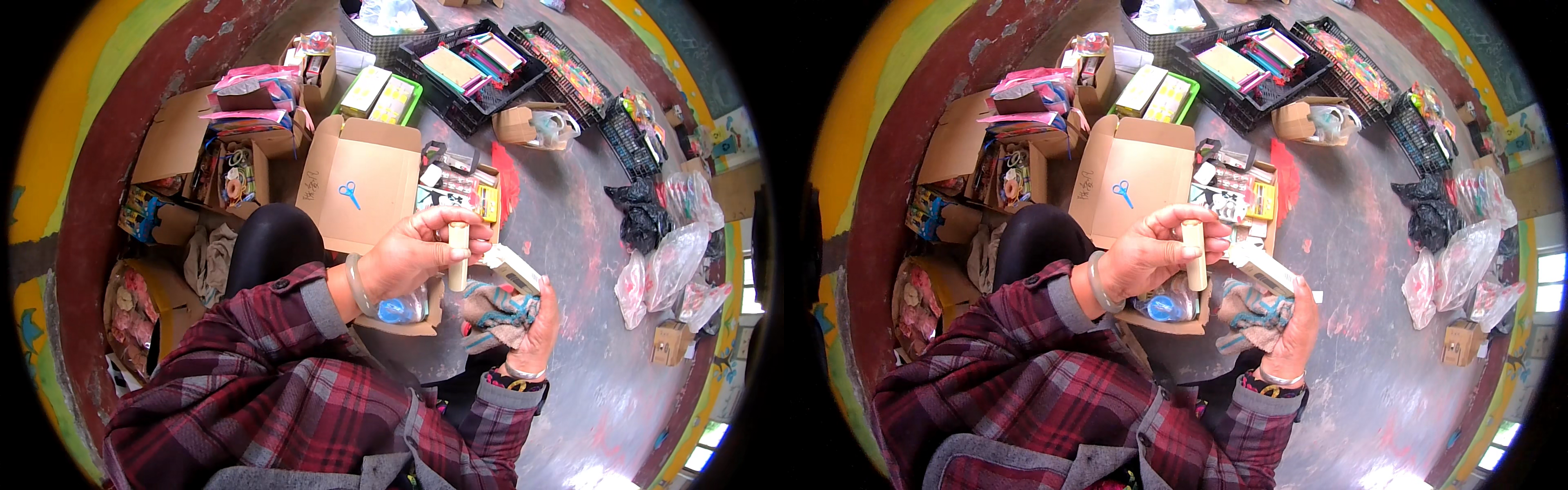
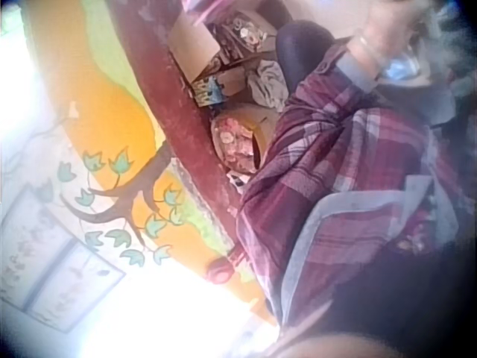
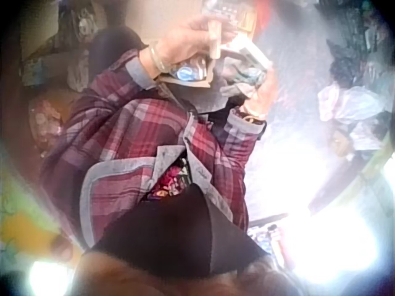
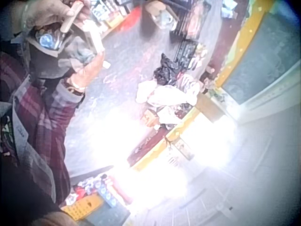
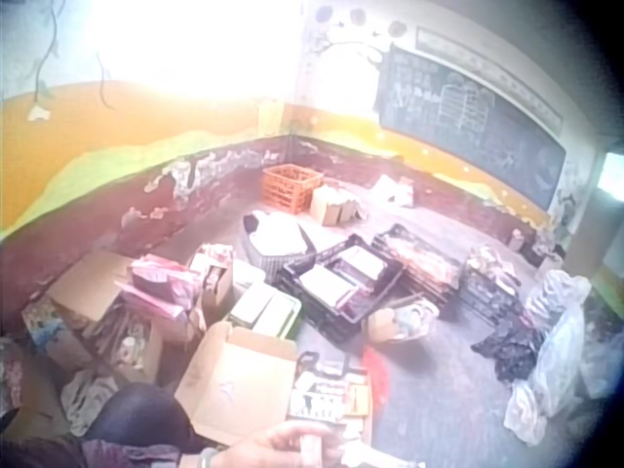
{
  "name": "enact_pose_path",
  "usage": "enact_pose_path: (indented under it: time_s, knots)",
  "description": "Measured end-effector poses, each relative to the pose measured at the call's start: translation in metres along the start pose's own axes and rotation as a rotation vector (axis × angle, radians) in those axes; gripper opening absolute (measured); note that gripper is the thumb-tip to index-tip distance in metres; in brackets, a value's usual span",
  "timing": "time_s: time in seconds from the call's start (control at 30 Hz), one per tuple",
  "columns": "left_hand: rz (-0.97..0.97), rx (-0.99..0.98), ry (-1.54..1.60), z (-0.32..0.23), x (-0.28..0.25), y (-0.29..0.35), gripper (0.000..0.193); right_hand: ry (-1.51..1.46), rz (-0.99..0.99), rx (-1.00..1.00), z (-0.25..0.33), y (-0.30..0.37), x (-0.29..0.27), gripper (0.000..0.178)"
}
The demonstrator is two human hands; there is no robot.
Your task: The person sits on the floor and sorts through a cardboard box filled with various small items. They pick up items one by one, wipe them with a cloth, and place them back into the box or into a nearby container.
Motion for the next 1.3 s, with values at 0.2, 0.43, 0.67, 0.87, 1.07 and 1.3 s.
enact_pose_path:
  time_s: [0.2,0.43,0.67,0.87,1.07,1.3]
  knots:
    - [-0.185,0.021,0.141,-0.001,-0.016,-0.003,0.034,-0.034,-0.031,0.019,-0.008,-0.007,-0.011,0.034]
    - [-0.393,0.054,0.168,0.000,-0.040,-0.003,0.030,-0.021,0.000,-0.021,-0.005,-0.005,-0.008,0.032]
    - [-0.432,0.033,0.250,0.006,-0.046,-0.003,0.027,0.000,0.028,0.011,-0.005,-0.002,-0.004,0.031]
    - [-0.454,0.058,0.248,0.006,-0.050,-0.003,0.026,0.005,0.013,0.009,-0.006,-0.003,-0.004,0.031]
    - [-0.551,0.067,0.183,0.007,-0.056,0.000,0.019,0.006,0.016,0.033,-0.008,-0.003,-0.004,0.031]
    - [-0.457,0.079,0.272,0.007,-0.066,-0.004,0.021,0.049,0.112,-0.004,-0.010,-0.003,-0.001,0.033]
Point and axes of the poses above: each hand's wrist, its own y-axis away from the middle knuckle, its own x-axis out of the palm, z = x × y, the point moved 7 cm from there along -y, towards the middle knuckle, and after that the axes turned 4 degrees about y, right-handed, at the moved point
